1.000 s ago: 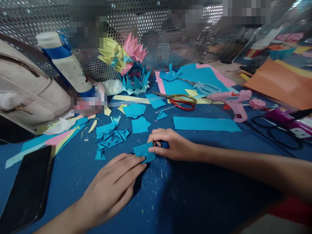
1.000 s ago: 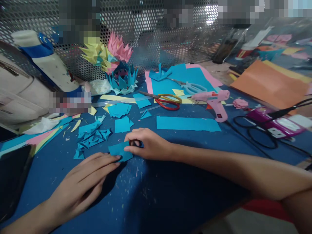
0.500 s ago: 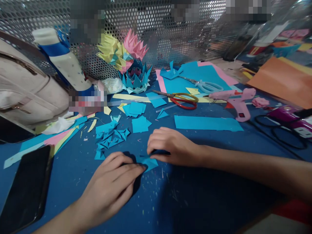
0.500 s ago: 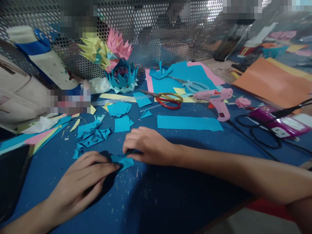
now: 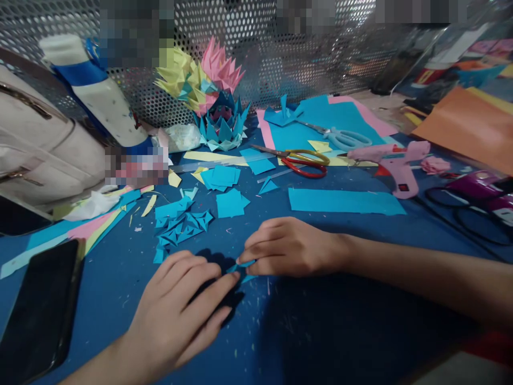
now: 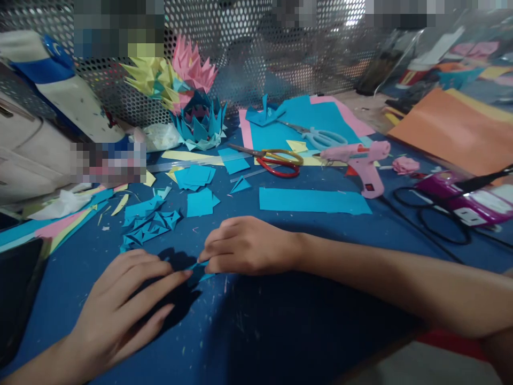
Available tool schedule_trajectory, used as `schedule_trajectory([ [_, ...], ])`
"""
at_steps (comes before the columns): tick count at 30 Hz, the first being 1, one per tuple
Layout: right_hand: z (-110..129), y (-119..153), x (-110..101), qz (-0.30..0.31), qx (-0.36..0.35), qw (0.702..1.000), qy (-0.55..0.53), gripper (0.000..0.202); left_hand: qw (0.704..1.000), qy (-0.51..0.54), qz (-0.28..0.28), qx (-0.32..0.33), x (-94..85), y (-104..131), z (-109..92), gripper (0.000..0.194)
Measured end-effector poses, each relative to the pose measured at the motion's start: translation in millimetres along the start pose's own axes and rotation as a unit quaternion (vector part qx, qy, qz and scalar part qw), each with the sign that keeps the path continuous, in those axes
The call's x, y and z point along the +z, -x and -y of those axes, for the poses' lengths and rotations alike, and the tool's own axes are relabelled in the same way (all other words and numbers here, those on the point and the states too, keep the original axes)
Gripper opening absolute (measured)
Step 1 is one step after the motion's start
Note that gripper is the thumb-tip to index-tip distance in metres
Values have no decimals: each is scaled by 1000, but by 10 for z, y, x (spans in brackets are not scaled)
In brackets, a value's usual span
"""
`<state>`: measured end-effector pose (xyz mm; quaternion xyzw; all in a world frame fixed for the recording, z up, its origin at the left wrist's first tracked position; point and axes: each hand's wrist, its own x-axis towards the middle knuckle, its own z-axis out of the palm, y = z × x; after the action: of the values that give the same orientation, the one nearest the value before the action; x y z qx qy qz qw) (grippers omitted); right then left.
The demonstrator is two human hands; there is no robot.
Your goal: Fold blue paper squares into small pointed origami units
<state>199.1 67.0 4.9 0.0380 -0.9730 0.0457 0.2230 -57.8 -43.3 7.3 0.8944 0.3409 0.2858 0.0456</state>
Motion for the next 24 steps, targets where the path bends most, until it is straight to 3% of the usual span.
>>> schedule_trajectory([
  [8,-21,22,13,4,0,1000,2,30,999,1,22,32,87,32,-1,27],
  [24,-30,2,-23,7,-23,1000,1,23,998,3,29,60,46,-36,4,27],
])
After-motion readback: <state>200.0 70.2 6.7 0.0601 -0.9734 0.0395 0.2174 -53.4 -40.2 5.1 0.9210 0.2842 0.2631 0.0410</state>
